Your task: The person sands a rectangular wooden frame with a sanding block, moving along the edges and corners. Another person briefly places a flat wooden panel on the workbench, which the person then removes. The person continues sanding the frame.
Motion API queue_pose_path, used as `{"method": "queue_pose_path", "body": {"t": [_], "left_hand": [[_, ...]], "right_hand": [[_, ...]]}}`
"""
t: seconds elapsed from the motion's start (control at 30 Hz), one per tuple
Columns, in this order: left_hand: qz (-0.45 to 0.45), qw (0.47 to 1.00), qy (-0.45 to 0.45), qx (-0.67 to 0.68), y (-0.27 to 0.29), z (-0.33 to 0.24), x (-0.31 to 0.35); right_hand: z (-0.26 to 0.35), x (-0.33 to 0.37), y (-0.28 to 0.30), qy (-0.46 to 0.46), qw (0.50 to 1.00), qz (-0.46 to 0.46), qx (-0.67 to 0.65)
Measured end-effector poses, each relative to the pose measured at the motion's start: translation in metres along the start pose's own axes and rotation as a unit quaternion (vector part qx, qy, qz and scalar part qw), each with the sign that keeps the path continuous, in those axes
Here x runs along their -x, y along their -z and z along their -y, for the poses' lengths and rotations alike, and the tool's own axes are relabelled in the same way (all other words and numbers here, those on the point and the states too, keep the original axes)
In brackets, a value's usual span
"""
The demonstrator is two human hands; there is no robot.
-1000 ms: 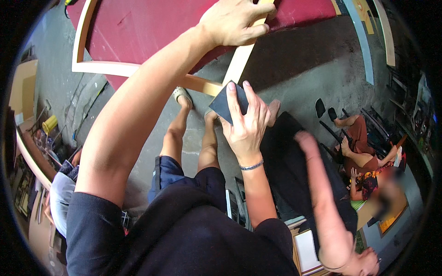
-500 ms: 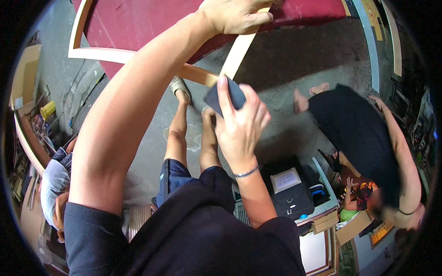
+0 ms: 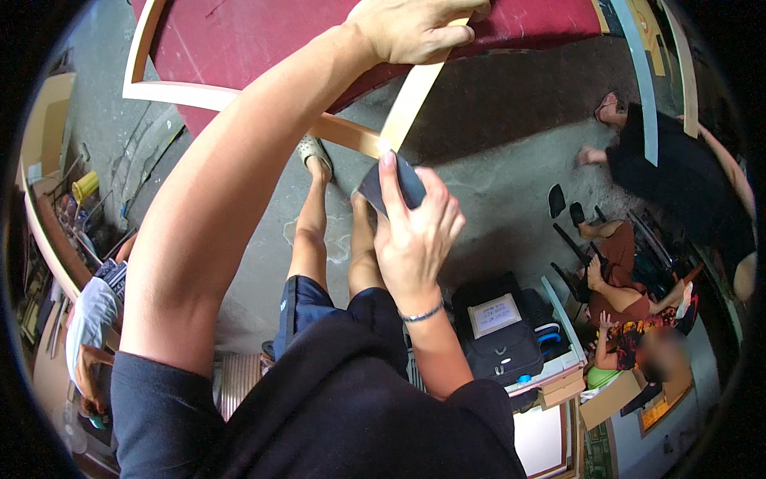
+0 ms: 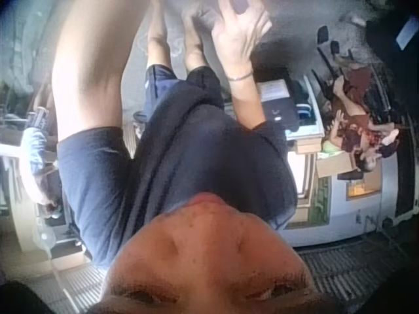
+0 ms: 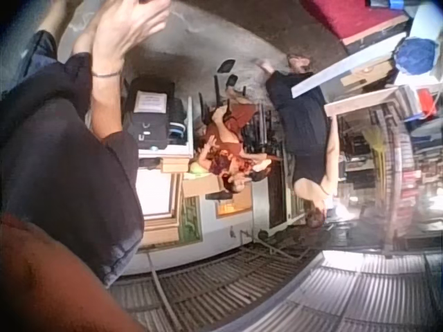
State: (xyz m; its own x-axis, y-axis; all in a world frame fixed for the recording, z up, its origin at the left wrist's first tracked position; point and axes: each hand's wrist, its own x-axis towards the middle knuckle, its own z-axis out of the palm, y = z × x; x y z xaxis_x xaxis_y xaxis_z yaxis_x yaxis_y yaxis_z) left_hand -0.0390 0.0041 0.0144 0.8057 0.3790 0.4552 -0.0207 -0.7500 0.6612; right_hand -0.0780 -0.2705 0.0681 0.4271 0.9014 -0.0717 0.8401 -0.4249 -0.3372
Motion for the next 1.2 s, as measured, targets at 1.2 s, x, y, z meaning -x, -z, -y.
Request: {"method": "queue_pose_path", "body": {"t": [1.2], "left_hand": [[-0.009,0.999,-0.011,0.031,-0.007,0.000,0.000]], "right_hand": [[0.008,-0.036,0.001,0.029,0.999,0.008,0.041]]}}
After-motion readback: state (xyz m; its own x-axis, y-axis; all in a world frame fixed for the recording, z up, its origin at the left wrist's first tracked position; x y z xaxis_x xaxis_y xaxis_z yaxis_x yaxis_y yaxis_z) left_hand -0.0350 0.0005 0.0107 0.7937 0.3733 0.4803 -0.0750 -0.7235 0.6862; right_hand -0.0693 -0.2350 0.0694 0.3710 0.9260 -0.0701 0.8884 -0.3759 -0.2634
